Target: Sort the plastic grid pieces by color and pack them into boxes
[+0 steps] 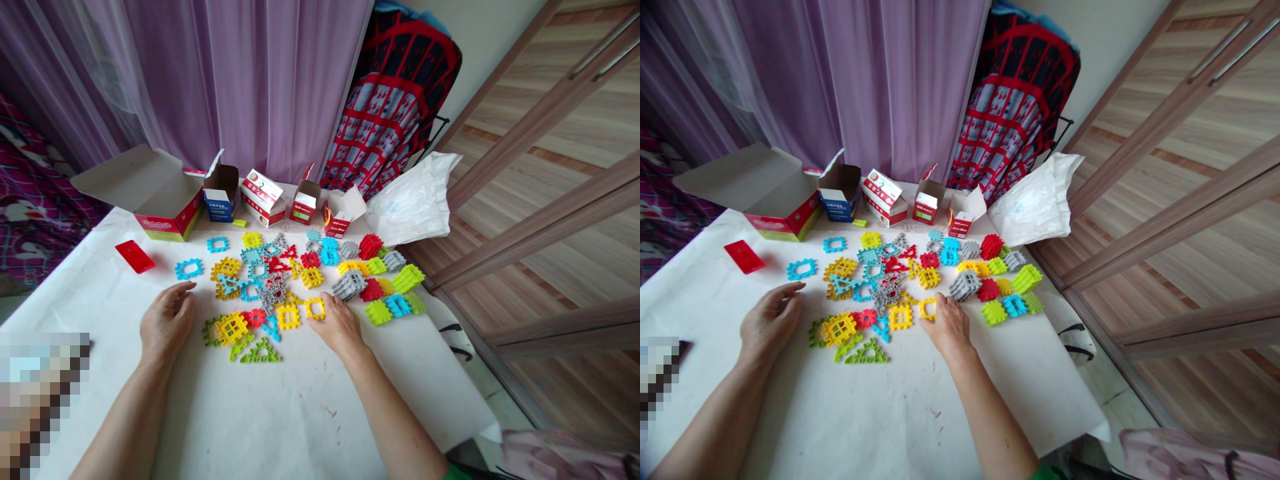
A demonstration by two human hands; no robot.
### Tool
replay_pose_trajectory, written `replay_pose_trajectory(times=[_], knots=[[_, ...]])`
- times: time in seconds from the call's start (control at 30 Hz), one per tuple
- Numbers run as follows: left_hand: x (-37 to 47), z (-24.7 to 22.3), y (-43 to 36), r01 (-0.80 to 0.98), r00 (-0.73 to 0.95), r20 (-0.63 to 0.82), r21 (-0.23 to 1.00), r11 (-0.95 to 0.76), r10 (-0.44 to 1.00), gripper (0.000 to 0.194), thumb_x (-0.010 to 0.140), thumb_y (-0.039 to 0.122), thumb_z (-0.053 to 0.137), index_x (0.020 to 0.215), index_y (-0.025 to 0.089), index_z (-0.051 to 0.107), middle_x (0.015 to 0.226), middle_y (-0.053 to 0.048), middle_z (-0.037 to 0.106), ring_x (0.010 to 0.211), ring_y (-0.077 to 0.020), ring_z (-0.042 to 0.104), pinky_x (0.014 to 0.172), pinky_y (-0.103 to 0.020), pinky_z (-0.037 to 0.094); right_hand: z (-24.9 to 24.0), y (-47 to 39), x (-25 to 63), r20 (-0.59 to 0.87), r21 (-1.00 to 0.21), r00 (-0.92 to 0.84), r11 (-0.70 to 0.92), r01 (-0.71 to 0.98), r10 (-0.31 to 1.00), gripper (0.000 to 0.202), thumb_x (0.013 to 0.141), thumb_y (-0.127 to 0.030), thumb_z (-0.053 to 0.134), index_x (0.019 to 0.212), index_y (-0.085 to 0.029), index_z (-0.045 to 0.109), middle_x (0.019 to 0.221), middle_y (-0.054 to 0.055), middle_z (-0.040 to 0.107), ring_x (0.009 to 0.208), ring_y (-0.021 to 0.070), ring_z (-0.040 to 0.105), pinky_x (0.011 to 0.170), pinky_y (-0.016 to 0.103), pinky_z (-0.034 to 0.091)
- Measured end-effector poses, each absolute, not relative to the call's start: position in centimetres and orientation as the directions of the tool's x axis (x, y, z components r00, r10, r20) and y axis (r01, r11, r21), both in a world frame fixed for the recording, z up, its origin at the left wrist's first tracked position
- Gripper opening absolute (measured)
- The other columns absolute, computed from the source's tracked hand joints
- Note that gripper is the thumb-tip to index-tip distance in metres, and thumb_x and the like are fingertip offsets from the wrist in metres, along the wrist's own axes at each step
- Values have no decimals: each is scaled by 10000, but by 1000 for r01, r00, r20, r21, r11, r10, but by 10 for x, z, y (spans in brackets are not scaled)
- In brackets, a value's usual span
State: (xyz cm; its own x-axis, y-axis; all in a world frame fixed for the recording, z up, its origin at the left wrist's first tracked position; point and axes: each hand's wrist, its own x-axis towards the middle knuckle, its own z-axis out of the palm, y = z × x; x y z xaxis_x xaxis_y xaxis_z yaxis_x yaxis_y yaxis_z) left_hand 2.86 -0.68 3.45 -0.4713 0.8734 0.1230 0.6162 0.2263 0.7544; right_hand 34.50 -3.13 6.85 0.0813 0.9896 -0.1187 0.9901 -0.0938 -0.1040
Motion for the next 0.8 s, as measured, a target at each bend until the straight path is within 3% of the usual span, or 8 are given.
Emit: replay_pose_trajectory(times=[0.13, 0.33, 0.5, 0.63, 0.7, 0.8], knots=[[30, 37, -7, 600, -480, 101, 763, 241, 872, 293, 819, 314, 516, 1029, 255, 711, 1044, -9, 710, 800, -153, 639, 830, -298, 507, 72, -35, 351, -188, -92, 83, -101, 991, 979, 544, 807, -494, 687, 1251, -217, 541, 1169, 111, 649, 1046, 252, 640, 794, 314, 450], [31, 37, -7, 598, -476, 96, 764, 242, 874, 295, 824, 317, 512, 1034, 244, 707, 1064, -13, 709, 822, -150, 644, 851, -292, 505, 79, -32, 364, -250, -84, 27, -50, 995, 968, 311, 853, -319, 631, 1144, -211, 609, 1097, 74, 704, 1019, 226, 662, 788, 293, 436], [29, 33, -7, 609, -470, 111, 759, 230, 876, 307, 833, 325, 497, 1044, 241, 705, 1072, -15, 704, 817, -141, 637, 873, -295, 498, 80, -31, 362, -236, -17, 136, -144, 989, 962, 426, 865, -555, 600, 1085, -192, 644, 1113, 118, 711, 1016, 250, 669, 755, 305, 445], [28, 31, -6, 614, -463, 112, 756, 227, 879, 315, 834, 328, 499, 1056, 237, 703, 1060, -18, 702, 778, -135, 625, 840, -294, 503, 82, -36, 361, -255, -15, 150, -159, 987, 955, 427, 859, -597, 595, 999, -201, 672, 1035, 100, 728, 997, 248, 669, 764, 307, 448], [28, 31, -6, 615, -462, 113, 755, 226, 879, 312, 834, 322, 501, 1054, 237, 704, 1055, -16, 702, 772, -133, 622, 838, -294, 501, 84, -37, 363, -238, -20, 135, -144, 989, 962, 403, 862, -563, 605, 1021, -198, 669, 1048, 97, 716, 1001, 248, 660, 780, 307, 454], [28, 32, -6, 615, -460, 110, 755, 227, 881, 309, 835, 316, 504, 1055, 234, 705, 1066, -16, 702, 794, -131, 625, 859, -290, 497, 89, -33, 369, -197, -43, -23, 15, 999, 980, 344, 893, -306, 582, 1227, -226, 613, 1216, 85, 652, 1092, 220, 616, 848, 286, 447]])
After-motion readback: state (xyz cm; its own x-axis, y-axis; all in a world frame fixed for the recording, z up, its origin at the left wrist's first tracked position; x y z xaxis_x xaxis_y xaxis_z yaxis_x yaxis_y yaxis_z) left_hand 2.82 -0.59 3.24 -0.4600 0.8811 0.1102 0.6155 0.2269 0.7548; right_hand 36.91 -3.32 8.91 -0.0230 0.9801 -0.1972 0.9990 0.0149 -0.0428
